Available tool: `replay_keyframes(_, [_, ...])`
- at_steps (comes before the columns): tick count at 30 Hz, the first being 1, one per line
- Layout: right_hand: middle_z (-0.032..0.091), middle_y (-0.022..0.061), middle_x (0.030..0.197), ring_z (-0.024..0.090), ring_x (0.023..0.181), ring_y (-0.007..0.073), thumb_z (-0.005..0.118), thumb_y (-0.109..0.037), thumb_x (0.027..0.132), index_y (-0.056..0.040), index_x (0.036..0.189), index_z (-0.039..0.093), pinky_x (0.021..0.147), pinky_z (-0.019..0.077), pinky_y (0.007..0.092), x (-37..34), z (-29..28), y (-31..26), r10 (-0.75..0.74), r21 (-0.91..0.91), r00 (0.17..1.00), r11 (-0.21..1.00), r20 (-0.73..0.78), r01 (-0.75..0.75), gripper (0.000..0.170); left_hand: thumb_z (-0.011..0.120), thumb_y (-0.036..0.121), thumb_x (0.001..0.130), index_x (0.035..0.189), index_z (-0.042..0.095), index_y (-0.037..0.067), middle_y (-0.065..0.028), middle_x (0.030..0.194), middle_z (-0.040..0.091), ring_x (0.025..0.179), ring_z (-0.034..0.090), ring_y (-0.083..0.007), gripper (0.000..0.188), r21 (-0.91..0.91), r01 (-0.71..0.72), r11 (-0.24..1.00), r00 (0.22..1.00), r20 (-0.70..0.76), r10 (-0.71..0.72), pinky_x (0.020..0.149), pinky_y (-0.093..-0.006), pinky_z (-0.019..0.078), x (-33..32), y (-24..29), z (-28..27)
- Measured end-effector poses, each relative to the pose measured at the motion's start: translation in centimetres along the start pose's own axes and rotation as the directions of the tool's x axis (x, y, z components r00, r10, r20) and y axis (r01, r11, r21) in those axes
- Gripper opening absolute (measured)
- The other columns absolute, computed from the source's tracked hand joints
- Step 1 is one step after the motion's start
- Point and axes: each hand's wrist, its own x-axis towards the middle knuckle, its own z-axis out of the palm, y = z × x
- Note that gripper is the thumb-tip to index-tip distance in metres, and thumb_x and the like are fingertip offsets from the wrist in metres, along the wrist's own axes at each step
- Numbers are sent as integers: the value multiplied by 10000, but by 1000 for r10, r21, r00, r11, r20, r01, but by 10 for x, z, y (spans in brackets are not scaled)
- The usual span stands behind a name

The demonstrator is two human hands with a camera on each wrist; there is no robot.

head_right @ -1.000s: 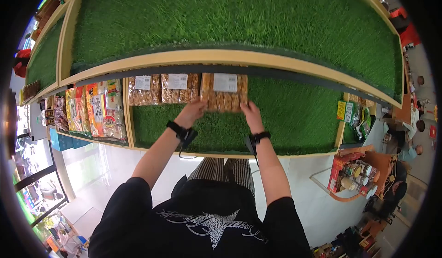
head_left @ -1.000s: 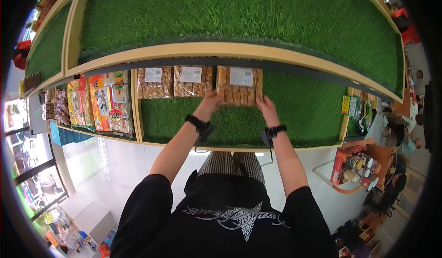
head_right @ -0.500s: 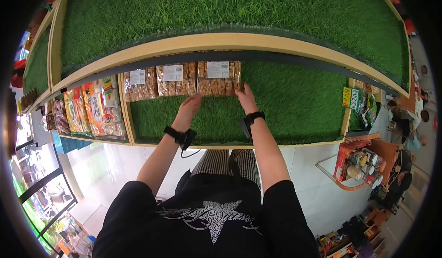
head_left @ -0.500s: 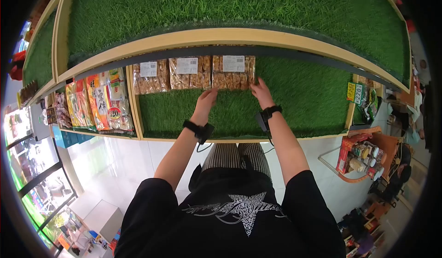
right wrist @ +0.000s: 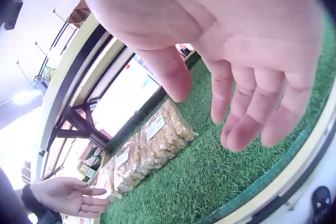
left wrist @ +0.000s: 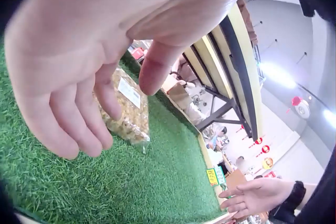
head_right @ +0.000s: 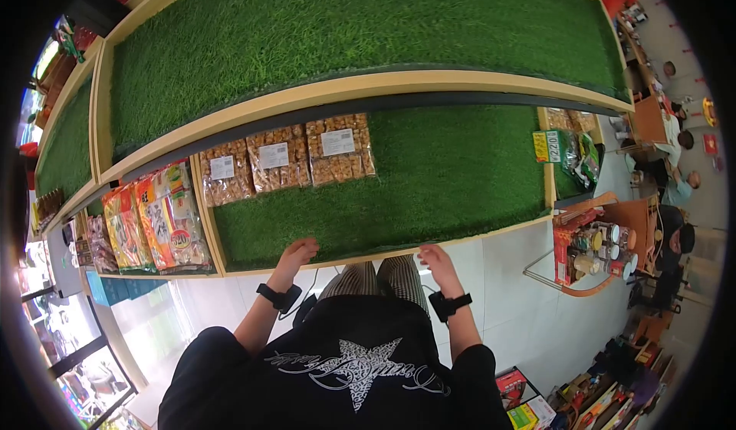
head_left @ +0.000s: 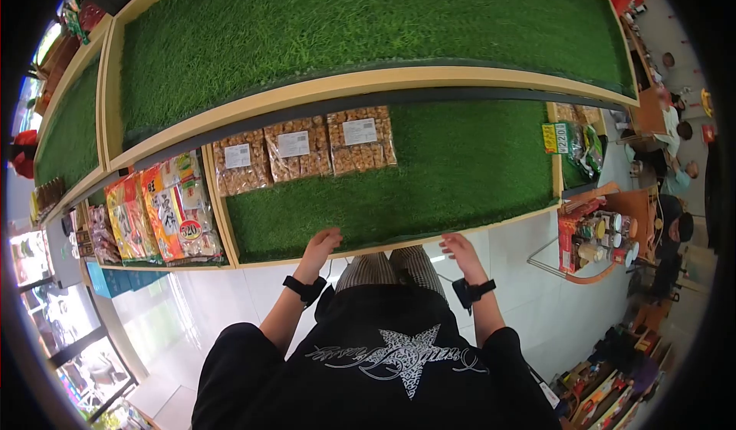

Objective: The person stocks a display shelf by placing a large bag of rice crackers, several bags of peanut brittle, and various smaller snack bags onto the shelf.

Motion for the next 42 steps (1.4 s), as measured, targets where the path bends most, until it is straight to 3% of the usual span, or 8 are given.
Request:
replay_keyframes(1, [596, 69, 861, 548, 757, 137, 470, -225, 823, -28, 1017, 528, 670, 417, 248, -12, 1, 0, -27, 19, 1000, 999, -15, 27, 283, 464, 263, 832, 1147, 480, 39, -75, 1047, 565, 1005, 499, -161, 387, 61, -46, 997, 999, 14, 45, 848, -279, 373, 1, -2, 5])
replay_keyframes(2, [604, 21, 892, 541, 799, 124, 477, -273, 827, -107, 1046, 534, 681, 402, 263, -14, -3, 13, -27, -11, 999, 1000, 20, 27, 280, 478, 241, 820, 1131, 493, 33, -71, 1024, 573, 990, 502, -153, 375, 124, -93, 988, 995, 29, 91, 837, -267, 377, 3, -5, 10])
replay_keyframes(6, [595, 58, 889, 539, 795, 134, 469, -195, 827, -42, 1045, 522, 709, 413, 256, -35, 0, 4, -125, -12, 992, 992, 28, 126, 272, 500, 236, 819, 1086, 516, 13, -106, 954, 577, 906, 524, -179, 348, 222, -287, 932, 956, 132, 262, 773, -281, 402, 6, 0, 42])
replay_keyframes(16, [581, 57, 800, 540, 740, 118, 526, -99, 787, -39, 1053, 528, 672, 429, 235, -83, -60, -8, -373, 6, 913, 925, -164, 379, 273, 498, 218, 828, 1076, 521, 21, -105, 953, 586, 918, 536, -172, 318, 347, -434, 831, 893, 287, 347, 793, -275, 407, -28, 39, 134])
replay_keyframes(18, [578, 47, 756, 535, 684, 118, 522, -75, 777, -41, 1055, 527, 647, 429, 231, -98, -81, 1, -314, 85, 939, 941, -142, 328, 280, 501, 212, 824, 1069, 524, 13, -107, 943, 589, 908, 540, -173, 316, 361, -456, 813, 882, 305, 359, 786, -276, 409, -29, 35, 155])
replay_keyframes(26, [522, 34, 666, 500, 619, 114, 542, -42, 746, -73, 1042, 527, 586, 416, 244, -167, -185, 76, -232, -45, 880, 971, -414, 235, 298, 506, 181, 812, 1066, 509, -29, -98, 942, 584, 905, 526, -153, 329, 305, -423, 853, 869, 402, 287, 803, -267, 393, -35, 8, 286])
replay_keyframes(30, [474, 0, 657, 449, 602, 88, 553, -30, 736, -71, 1027, 539, 571, 382, 222, -196, -221, 116, -177, 24, 792, 972, -584, 235, 294, 507, 193, 832, 1068, 509, -19, -82, 944, 574, 897, 524, -148, 317, 309, -480, 821, 819, 494, 293, 800, -259, 396, -43, 6, 355])
replay_keyframes(42, [503, 12, 708, 471, 643, 85, 513, 18, 721, -36, 1091, 504, 603, 401, 207, -234, -245, 194, 42, 318, 624, 886, -780, 338, 373, 509, 184, 832, 1080, 507, 7, -99, 971, 568, 910, 531, -160, 305, 462, -607, 646, 692, 707, 145, 803, -258, 410, -42, 7, 473])
